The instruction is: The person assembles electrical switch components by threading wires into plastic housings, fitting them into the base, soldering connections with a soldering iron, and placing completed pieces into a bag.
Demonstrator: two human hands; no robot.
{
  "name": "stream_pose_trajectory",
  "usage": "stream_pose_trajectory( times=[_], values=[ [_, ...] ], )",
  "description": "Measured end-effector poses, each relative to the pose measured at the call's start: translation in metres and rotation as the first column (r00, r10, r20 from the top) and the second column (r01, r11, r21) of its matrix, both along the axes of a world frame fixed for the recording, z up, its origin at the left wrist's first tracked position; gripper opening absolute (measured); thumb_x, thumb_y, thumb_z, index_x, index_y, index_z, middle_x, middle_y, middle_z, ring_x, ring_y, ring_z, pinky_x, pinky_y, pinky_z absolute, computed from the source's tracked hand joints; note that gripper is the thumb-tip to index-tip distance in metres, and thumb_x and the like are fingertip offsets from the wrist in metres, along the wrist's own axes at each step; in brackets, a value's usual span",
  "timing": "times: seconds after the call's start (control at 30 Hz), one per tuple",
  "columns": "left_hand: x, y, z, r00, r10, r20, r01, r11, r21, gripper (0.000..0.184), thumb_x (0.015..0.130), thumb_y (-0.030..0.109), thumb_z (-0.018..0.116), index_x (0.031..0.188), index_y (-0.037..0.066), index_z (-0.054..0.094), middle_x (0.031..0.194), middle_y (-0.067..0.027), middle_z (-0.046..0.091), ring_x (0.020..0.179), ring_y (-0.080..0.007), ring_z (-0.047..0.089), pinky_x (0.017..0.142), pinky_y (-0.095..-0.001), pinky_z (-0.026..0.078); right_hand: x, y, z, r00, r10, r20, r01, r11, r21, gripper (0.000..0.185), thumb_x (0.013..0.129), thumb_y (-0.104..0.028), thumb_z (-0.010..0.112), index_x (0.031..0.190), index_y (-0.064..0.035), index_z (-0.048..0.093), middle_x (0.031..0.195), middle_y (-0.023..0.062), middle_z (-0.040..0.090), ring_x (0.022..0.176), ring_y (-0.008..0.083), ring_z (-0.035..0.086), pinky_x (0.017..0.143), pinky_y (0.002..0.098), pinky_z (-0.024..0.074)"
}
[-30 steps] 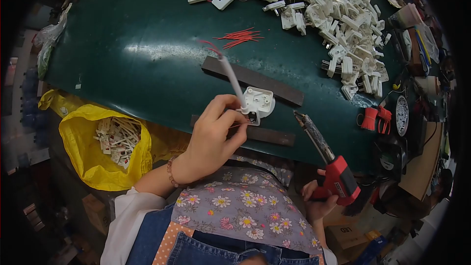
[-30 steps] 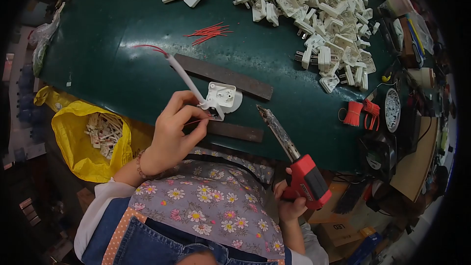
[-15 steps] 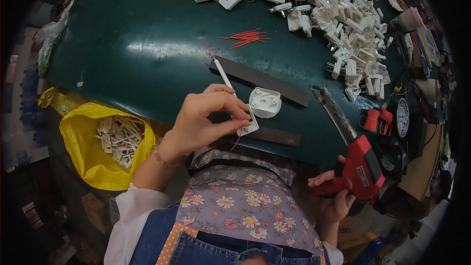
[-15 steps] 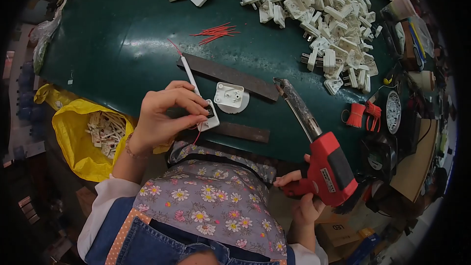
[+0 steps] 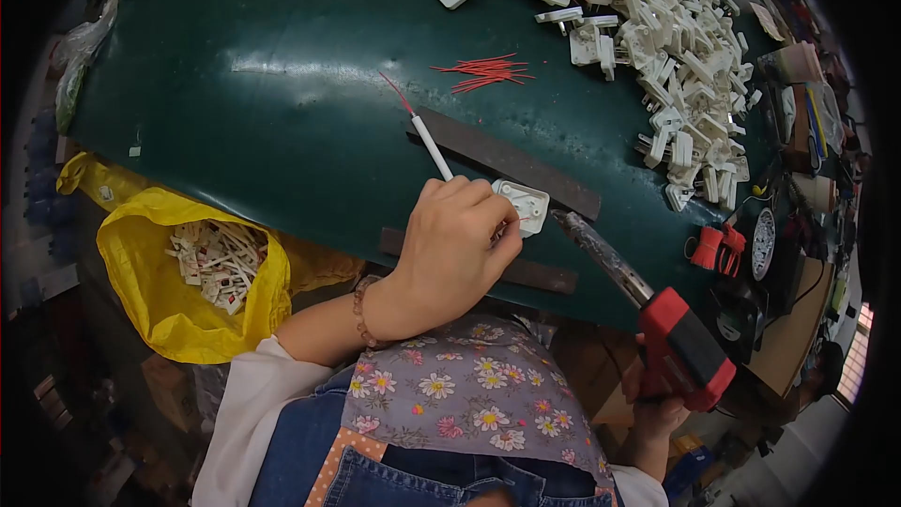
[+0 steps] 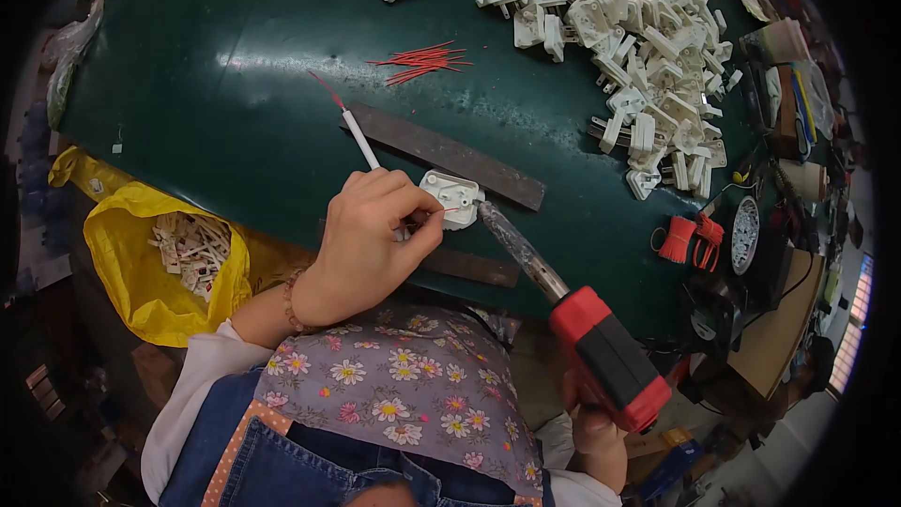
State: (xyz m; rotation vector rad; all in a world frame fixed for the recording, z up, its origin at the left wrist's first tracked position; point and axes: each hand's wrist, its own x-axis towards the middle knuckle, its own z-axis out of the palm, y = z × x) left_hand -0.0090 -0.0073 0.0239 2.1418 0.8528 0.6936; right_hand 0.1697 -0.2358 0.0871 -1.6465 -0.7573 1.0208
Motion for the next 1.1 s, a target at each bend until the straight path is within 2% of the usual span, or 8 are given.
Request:
stream_pose_trajectory(
  times=[0.1,0.17,0.27,0.6,0.97,1.0,1.07,1.1],
  values=[
    [0.002,-0.001,-0.003,0.999,0.016,-0.031,-0.017,1.0,-0.015,0.007,0.071,0.005,0.066,0.07,0.004,0.059,0.068,-0.0072,0.054,0.069,-0.0255,0.053,0.066,-0.0365,0.037,0.003,0.0,-0.003,0.999,0.012,0.038,-0.012,1.0,0.002,0.095,0.075,-0.073,0.055,0.127,0.0054,0.042,0.097,0.0179,0.061,0.041,0.0106,0.045,0.037,0.0237,0.0314],
    [0.003,0.0,-0.005,0.999,0.046,-0.004,-0.046,0.998,0.033,0.01,0.069,0.003,0.069,0.069,0.006,0.059,0.063,-0.0027,0.053,0.062,-0.0217,0.053,0.064,-0.0328,0.038,0.003,0.002,-0.002,0.997,0.046,0.057,-0.047,0.999,0.021,0.094,0.075,-0.073,0.056,0.127,0.0039,0.043,0.108,0.0195,0.059,0.041,0.0103,0.045,0.037,0.0239,0.0315],
    [0.002,0.0,-0.005,0.999,0.03,0.016,-0.03,0.999,0.014,0.011,0.068,0.002,0.069,0.069,0.006,0.059,0.063,-0.0027,0.053,0.064,-0.0218,0.053,0.065,-0.033,0.037,-0.002,0.011,0.006,0.996,0.011,0.092,-0.002,0.995,-0.099,0.094,0.075,-0.074,0.055,0.126,0.0046,0.043,0.102,0.0174,0.061,0.042,0.0098,0.045,0.037,0.0233,0.031],
    [0.002,0.003,-0.008,0.994,0.011,0.112,-0.011,1.0,-0.003,0.011,0.067,0.001,0.069,0.069,0.005,0.059,0.064,-0.0036,0.053,0.066,-0.0222,0.053,0.066,-0.0335,0.038,-0.004,0.016,0.005,0.991,0.011,0.132,0.003,0.995,-0.104,0.091,0.075,-0.073,0.055,0.123,0.0037,0.044,0.095,0.013,0.059,0.043,0.0097,0.045,0.037,0.0217,0.032],
    [0.0,0.008,-0.009,0.993,-0.058,0.1,0.061,0.997,-0.036,0.01,0.066,0.0,0.068,0.069,0.003,0.059,0.065,-0.0049,0.054,0.068,-0.0228,0.053,0.065,-0.034,0.04,-0.006,0.017,0.016,0.997,-0.032,0.067,0.043,0.986,-0.163,0.093,0.073,-0.071,0.062,0.125,0.004,0.043,0.098,0.0151,0.059,0.045,0.0112,0.049,0.039,0.0232,0.037],
    [0.0,0.008,-0.009,0.993,-0.057,0.102,0.061,0.998,-0.035,0.01,0.066,0.0,0.068,0.069,0.003,0.059,0.065,-0.0049,0.054,0.068,-0.0228,0.053,0.065,-0.034,0.04,-0.008,0.022,0.022,0.998,-0.059,0.028,0.063,0.978,-0.198,0.09,0.07,-0.069,0.066,0.122,0.0022,0.048,0.09,0.0091,0.059,0.052,0.0098,0.048,0.044,0.0228,0.0352],
    [-0.001,0.008,-0.009,0.993,-0.061,0.098,0.066,0.997,-0.045,0.01,0.066,0.0,0.068,0.069,0.003,0.059,0.065,-0.0052,0.054,0.068,-0.023,0.052,0.065,-0.0339,0.04,-0.007,0.022,0.022,0.996,-0.084,-0.012,0.079,0.969,-0.235,0.087,0.067,-0.067,0.071,0.12,0.0004,0.052,0.082,0.0031,0.058,0.058,0.0084,0.047,0.05,0.0224,0.0335],
    [-0.001,0.008,-0.009,0.993,-0.059,0.099,0.063,0.997,-0.046,0.01,0.066,0.0,0.068,0.069,0.003,0.059,0.065,-0.0052,0.054,0.068,-0.023,0.052,0.065,-0.0339,0.04,-0.004,0.015,0.015,0.998,-0.056,0.026,0.06,0.983,-0.173,0.09,0.07,-0.067,0.067,0.124,0.0018,0.047,0.092,0.01,0.059,0.052,0.0106,0.048,0.045,0.0231,0.0361]
  ],
)
